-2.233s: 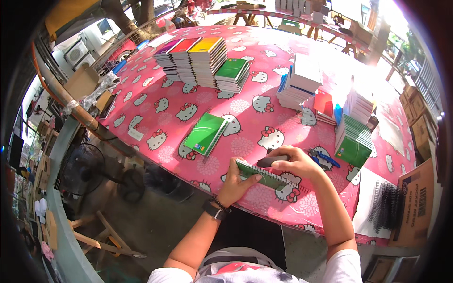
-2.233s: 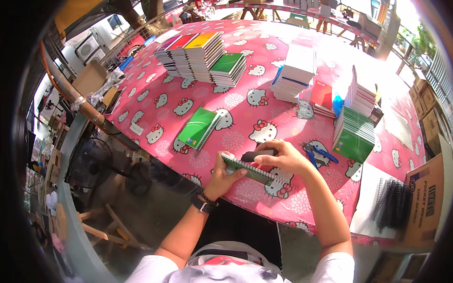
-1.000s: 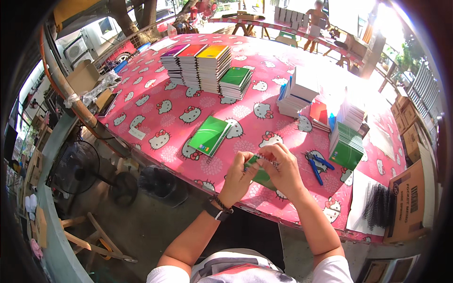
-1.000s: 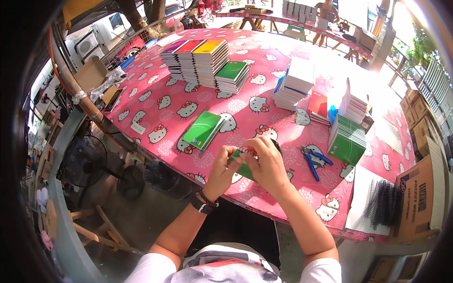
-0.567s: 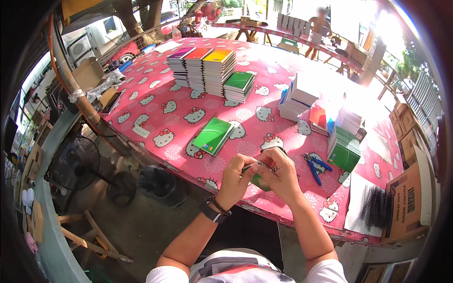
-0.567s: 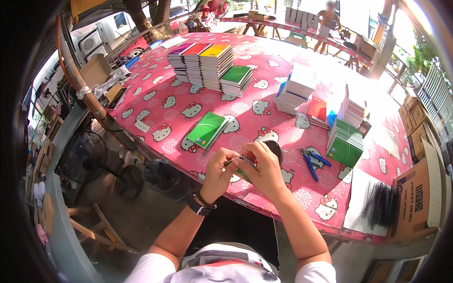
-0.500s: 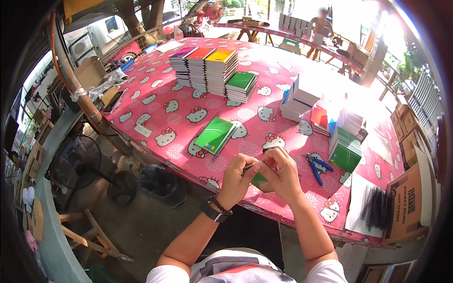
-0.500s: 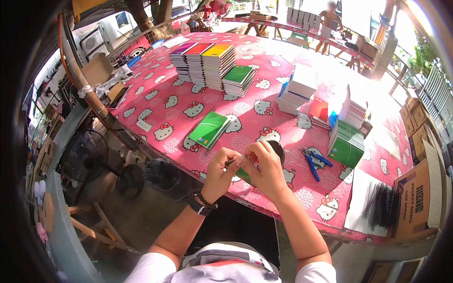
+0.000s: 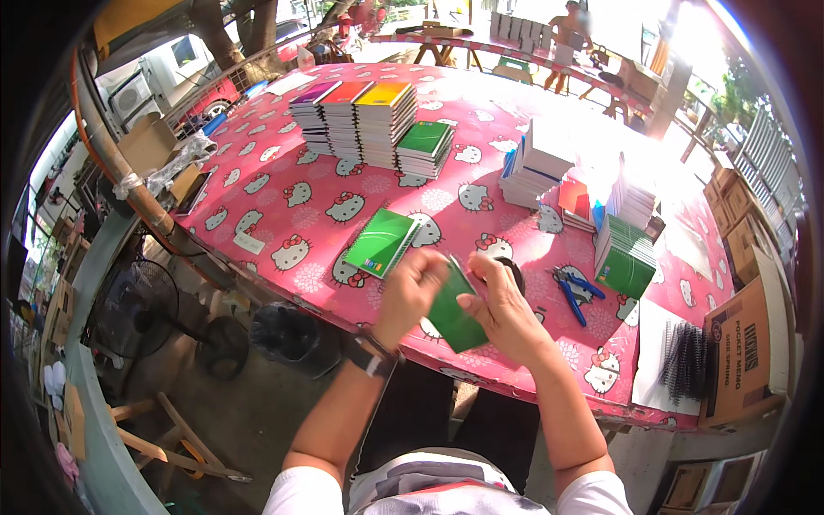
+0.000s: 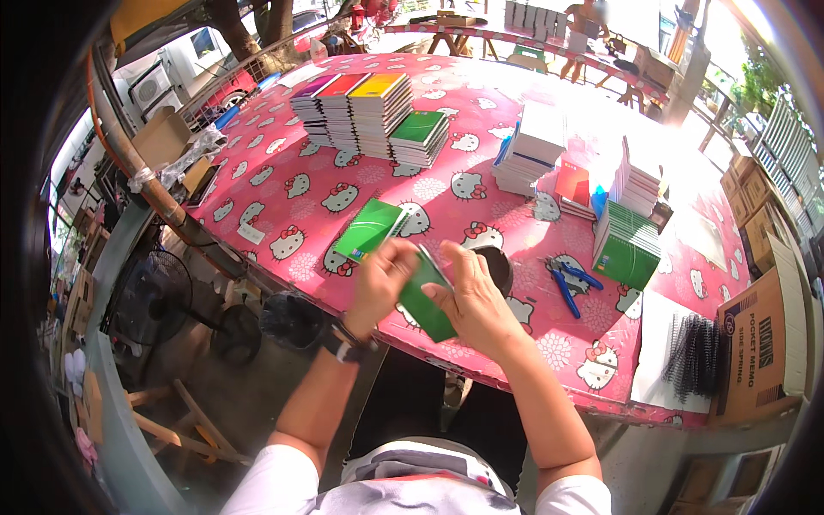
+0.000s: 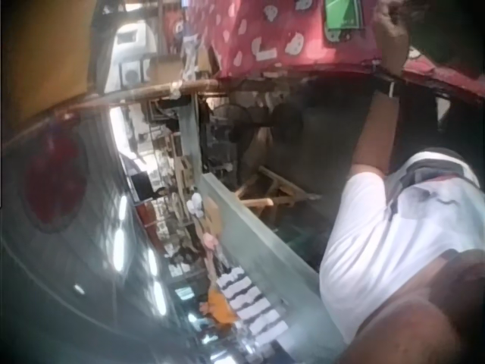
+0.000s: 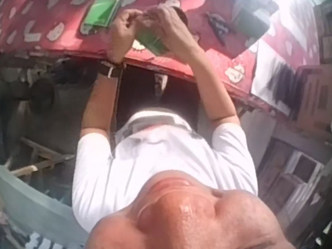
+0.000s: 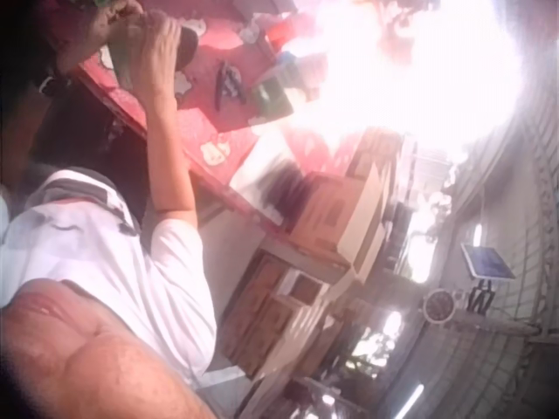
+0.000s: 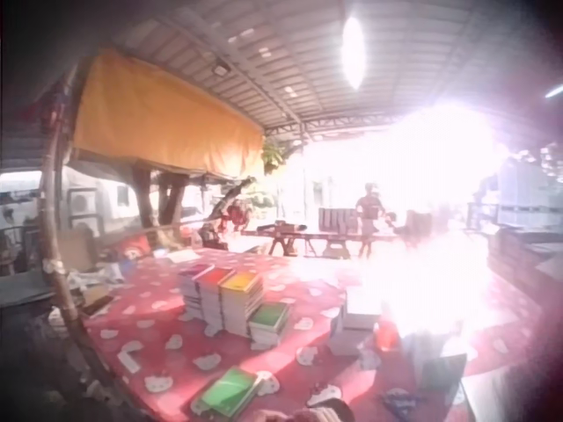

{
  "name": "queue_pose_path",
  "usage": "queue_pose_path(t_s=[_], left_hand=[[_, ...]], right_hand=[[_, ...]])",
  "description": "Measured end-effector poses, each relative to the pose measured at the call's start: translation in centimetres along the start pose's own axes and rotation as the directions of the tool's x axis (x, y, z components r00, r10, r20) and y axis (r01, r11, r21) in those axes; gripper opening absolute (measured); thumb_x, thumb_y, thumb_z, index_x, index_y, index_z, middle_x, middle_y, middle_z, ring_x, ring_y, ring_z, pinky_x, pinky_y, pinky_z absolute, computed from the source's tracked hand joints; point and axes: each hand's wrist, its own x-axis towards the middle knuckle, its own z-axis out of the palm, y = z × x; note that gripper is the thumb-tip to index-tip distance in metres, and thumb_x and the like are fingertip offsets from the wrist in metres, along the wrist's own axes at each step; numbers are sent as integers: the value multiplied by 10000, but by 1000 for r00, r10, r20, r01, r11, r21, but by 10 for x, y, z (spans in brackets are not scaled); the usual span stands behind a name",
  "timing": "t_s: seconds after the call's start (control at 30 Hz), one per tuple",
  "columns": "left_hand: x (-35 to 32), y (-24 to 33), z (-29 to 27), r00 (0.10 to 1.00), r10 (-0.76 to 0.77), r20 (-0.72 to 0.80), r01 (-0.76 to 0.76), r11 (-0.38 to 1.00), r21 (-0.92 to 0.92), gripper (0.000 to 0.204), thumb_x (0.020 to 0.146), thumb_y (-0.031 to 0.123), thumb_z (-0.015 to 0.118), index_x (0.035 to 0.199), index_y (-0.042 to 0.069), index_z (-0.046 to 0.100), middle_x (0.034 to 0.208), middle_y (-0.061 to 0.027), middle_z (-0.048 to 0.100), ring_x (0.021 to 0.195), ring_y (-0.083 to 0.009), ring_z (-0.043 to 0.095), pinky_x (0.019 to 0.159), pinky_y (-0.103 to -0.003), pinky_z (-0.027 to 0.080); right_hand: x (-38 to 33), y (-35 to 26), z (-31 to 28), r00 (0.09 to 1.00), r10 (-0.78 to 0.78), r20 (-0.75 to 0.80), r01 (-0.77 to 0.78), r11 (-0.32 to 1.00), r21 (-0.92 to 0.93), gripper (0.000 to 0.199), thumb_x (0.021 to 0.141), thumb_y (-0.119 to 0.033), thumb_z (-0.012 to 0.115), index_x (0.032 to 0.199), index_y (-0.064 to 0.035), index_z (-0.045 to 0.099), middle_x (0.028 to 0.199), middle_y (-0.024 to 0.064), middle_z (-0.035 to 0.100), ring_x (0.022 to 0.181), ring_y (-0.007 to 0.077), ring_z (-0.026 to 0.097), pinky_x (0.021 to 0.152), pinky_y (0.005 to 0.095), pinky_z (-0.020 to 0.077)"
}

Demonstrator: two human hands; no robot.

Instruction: The person assembles notepads by hand by aligning paper stacks with covers and threading black wire coils through the pre-punched holes.

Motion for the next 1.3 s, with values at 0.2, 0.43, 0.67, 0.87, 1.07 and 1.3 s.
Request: queue_pose_path(t_s=[0.2,0.43,0.67,0.87,1.07,1.3], left_hand=[[122,-22,-81,992,-40,119,-49,752,657,210,878,277,535,885,88,626,712,-60,616,724,-208,595,749,-347,422],[108,-85,-69,997,-23,69,-48,498,866,661,790,487,650,1333,176,439,1414,-102,372,1334,-318,295,1038,-672,144],[58,-87,-76,976,-152,158,-93,366,926,839,633,403,769,1362,155,438,1446,-126,360,1217,-404,404,967,-505,412],[69,-89,-57,977,-158,140,-62,420,906,791,650,312,725,1362,155,419,1455,-90,350,1192,-415,416,943,-517,431],[69,-84,-63,979,-185,89,-13,379,925,840,644,319,720,1393,171,370,1492,-88,282,1222,-410,399,953,-551,407],[31,1,17,961,156,228,-242,873,424,982,656,345,823,1428,53,292,1429,-226,347,1326,-362,342,1069,-464,296]], right_hand=[[-29,27,-27,986,161,36,-157,983,-94,671,821,-255,690,1370,-41,368,1398,207,367,1286,373,349,1048,438,330],[-71,38,-48,960,279,29,-276,959,-66,582,787,-145,706,1311,-66,466,1381,168,408,1270,325,378,1016,408,371],[-85,119,-120,946,169,-275,-229,952,-204,256,753,7,643,1006,-34,642,1010,117,651,986,288,581,837,370,466],[-51,188,-174,892,-8,-453,-356,605,-712,332,776,-123,666,1104,-131,613,1144,35,614,1042,243,541,872,414,416],[-37,219,-186,870,-8,-494,-381,625,-682,281,728,-106,700,989,-147,606,1023,15,601,1035,233,532,846,425,406],[-33,81,-141,961,-36,-276,-91,896,-434,187,679,-28,674,801,-76,540,779,102,599,773,322,590,664,415,490]])
